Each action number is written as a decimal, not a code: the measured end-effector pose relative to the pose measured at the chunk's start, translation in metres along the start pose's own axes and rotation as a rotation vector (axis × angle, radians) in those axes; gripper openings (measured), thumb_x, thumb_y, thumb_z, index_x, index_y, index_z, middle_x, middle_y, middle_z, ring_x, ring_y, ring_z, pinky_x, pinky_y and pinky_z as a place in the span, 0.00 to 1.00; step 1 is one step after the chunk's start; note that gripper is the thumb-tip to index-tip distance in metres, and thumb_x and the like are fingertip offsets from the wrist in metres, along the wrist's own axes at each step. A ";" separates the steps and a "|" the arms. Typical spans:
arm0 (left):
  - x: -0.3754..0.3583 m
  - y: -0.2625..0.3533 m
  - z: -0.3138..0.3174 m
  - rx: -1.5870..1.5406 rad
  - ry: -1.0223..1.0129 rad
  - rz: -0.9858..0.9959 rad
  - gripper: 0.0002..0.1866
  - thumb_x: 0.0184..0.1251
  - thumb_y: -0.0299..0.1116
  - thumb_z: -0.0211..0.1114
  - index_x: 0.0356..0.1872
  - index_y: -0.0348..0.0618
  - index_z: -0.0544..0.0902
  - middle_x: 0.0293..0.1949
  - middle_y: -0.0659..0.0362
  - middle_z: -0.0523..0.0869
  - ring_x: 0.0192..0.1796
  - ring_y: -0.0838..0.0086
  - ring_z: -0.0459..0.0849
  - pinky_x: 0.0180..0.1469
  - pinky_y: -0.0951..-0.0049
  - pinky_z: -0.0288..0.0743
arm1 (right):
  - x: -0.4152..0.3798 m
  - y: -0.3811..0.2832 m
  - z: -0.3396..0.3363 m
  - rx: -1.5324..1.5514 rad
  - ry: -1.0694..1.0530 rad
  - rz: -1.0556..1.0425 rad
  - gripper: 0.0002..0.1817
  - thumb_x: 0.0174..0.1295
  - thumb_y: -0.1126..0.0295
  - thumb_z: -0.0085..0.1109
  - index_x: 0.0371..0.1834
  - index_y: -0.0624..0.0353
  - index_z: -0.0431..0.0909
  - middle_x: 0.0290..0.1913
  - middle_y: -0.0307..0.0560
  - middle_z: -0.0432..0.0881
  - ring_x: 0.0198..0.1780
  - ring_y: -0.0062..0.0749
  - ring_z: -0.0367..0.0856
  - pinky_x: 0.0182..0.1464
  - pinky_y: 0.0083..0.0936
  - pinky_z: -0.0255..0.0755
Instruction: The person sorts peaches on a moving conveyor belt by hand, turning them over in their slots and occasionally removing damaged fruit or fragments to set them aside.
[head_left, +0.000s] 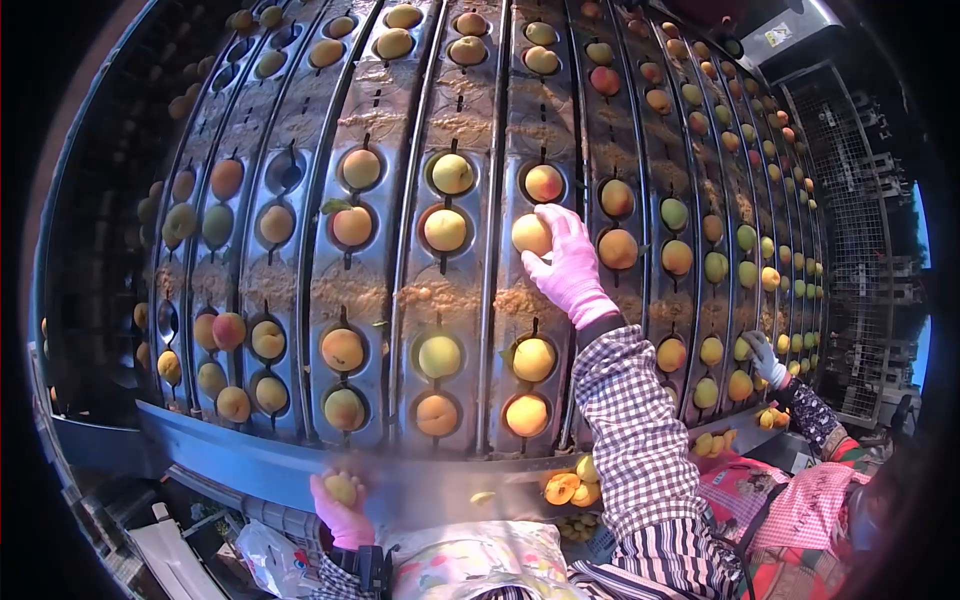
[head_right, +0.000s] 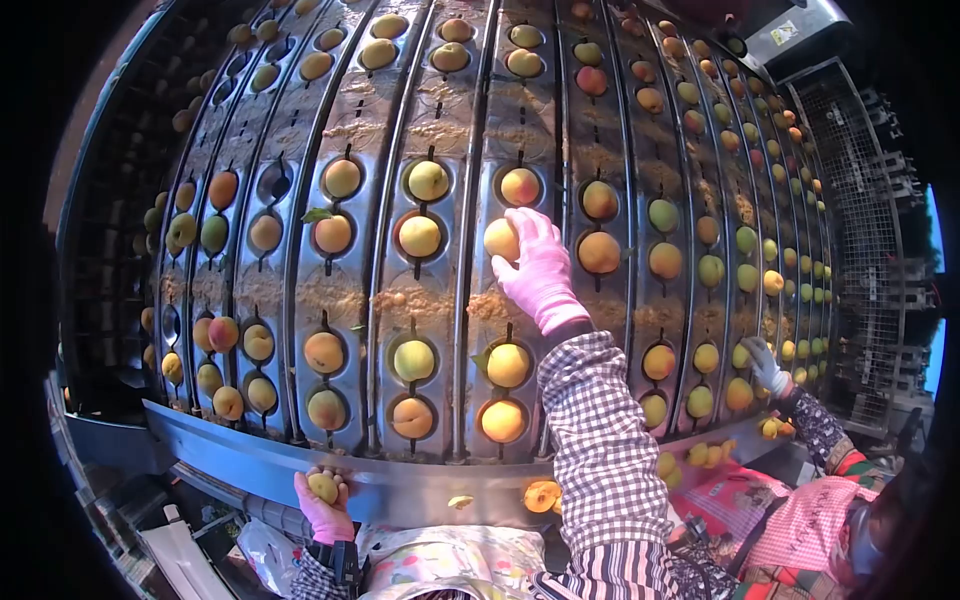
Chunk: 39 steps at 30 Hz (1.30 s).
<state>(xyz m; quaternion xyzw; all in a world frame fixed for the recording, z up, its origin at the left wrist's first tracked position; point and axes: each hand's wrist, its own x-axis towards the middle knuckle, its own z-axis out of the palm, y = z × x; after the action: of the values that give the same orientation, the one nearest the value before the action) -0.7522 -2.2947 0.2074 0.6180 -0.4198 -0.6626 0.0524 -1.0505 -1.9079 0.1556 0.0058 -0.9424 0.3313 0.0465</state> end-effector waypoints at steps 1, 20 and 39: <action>0.003 0.005 -0.004 0.010 -0.005 -0.008 0.22 0.74 0.57 0.60 0.50 0.49 0.76 0.39 0.61 0.83 0.36 0.72 0.83 0.37 0.74 0.79 | -0.004 0.004 0.001 -0.107 0.002 -0.039 0.37 0.52 0.67 0.74 0.69 0.53 0.72 0.66 0.50 0.75 0.69 0.47 0.72 0.72 0.40 0.68; 0.027 0.051 -0.011 0.125 0.049 -0.166 0.18 0.78 0.56 0.55 0.39 0.54 0.77 0.31 0.62 0.84 0.30 0.71 0.85 0.29 0.74 0.82 | 0.011 -0.004 -0.009 -0.249 -0.122 0.041 0.36 0.50 0.67 0.74 0.66 0.54 0.74 0.62 0.50 0.78 0.64 0.49 0.75 0.69 0.41 0.70; 0.036 0.052 -0.021 0.189 0.057 -0.186 0.19 0.76 0.59 0.56 0.39 0.55 0.77 0.30 0.64 0.85 0.29 0.72 0.85 0.29 0.75 0.80 | 0.087 0.014 -0.002 -0.332 -0.086 0.110 0.28 0.57 0.72 0.67 0.64 0.50 0.78 0.64 0.49 0.79 0.64 0.48 0.78 0.66 0.39 0.74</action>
<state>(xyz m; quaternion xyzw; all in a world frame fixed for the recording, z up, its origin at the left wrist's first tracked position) -0.7656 -2.3594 0.2147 0.6749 -0.4195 -0.6045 -0.0559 -1.1378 -1.8941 0.1569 -0.0394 -0.9841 0.1726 -0.0118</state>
